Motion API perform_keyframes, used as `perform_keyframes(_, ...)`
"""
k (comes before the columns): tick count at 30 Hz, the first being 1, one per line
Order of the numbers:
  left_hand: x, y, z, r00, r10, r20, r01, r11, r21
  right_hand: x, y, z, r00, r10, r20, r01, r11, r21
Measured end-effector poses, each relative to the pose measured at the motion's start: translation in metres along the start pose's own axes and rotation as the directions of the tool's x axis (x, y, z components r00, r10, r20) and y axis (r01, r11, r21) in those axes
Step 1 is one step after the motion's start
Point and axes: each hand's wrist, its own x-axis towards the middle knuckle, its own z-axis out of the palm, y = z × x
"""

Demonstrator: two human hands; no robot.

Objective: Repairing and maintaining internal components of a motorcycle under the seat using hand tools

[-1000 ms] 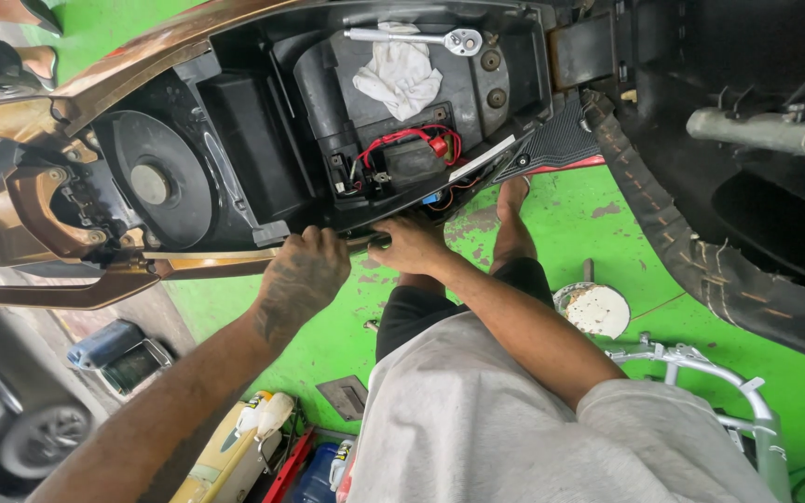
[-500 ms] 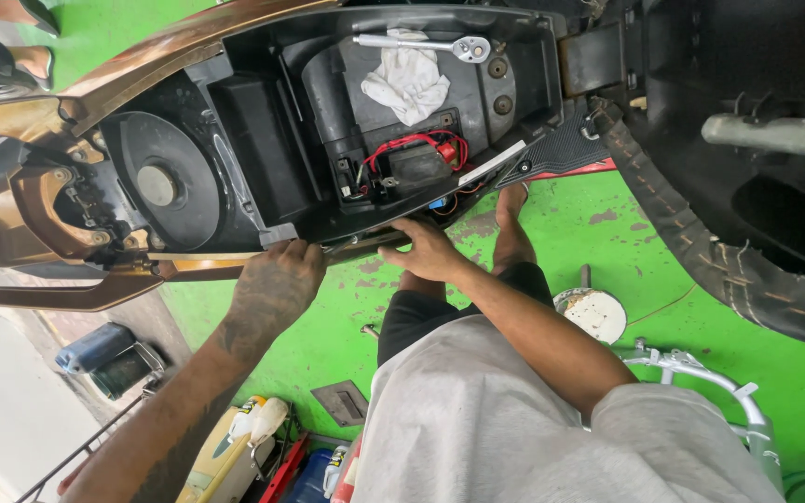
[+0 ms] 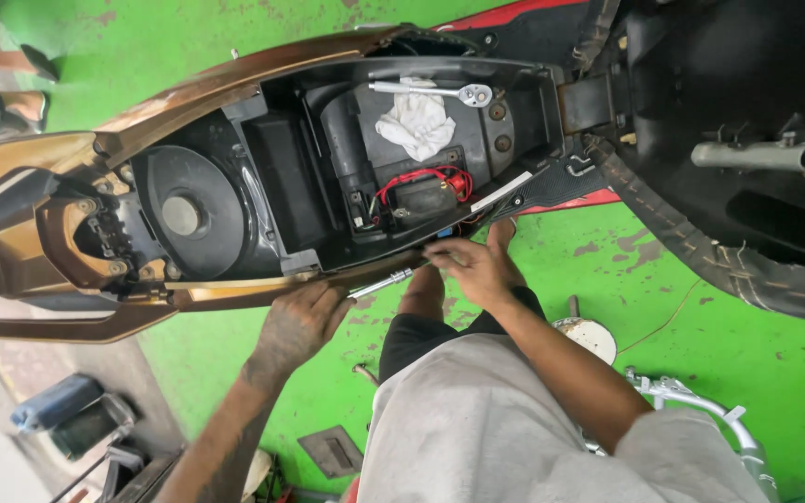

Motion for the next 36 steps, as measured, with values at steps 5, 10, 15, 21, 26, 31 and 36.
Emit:
perform_keyframes(5, 0.004, -0.002, -0.022, 0.971, -0.200, -0.131, 0.161, 0.953, -0.256, 0.001, -0.141, -0.025, 0.985, -0.171, -0.031, 0.124, 0.817, -0.563)
perform_keyframes(10, 0.009, 0.007, -0.006, 0.932, -0.302, -0.202, 0.187, 0.875, -0.447, 0.123, -0.158, -0.044, 0.991, -0.085, 0.101, 0.121, 0.281, -0.952)
perform_keyframes(15, 0.008, -0.001, -0.004, 0.926, -0.274, -0.260, 0.139, 0.888, -0.439, 0.181, -0.151, -0.064, 0.968, 0.053, -0.247, -0.247, 0.004, -0.969)
perform_keyframes(21, 0.039, 0.000, -0.003, 0.952, -0.227, -0.204, 0.175, 0.953, -0.246, 0.068, -0.230, 0.037, 0.826, -0.392, 0.406, 0.454, 0.033, -0.890)
perform_keyframes(26, 0.131, 0.016, -0.023, 0.996, 0.023, 0.086, 0.044, 0.715, -0.697, 0.004, -0.226, 0.074, 0.957, 0.129, 0.259, 0.208, 0.316, -0.926)
perform_keyframes(31, 0.249, -0.037, 0.081, 0.991, -0.126, -0.042, 0.101, 0.921, -0.376, -0.047, -0.201, -0.007, 0.945, 0.270, -0.187, -0.253, 0.238, -0.938)
perform_keyframes(36, 0.318, -0.066, 0.256, 0.984, 0.116, -0.133, -0.086, 0.973, 0.212, -0.116, -0.190, -0.068, 0.898, 0.250, -0.361, -0.422, 0.261, -0.868)
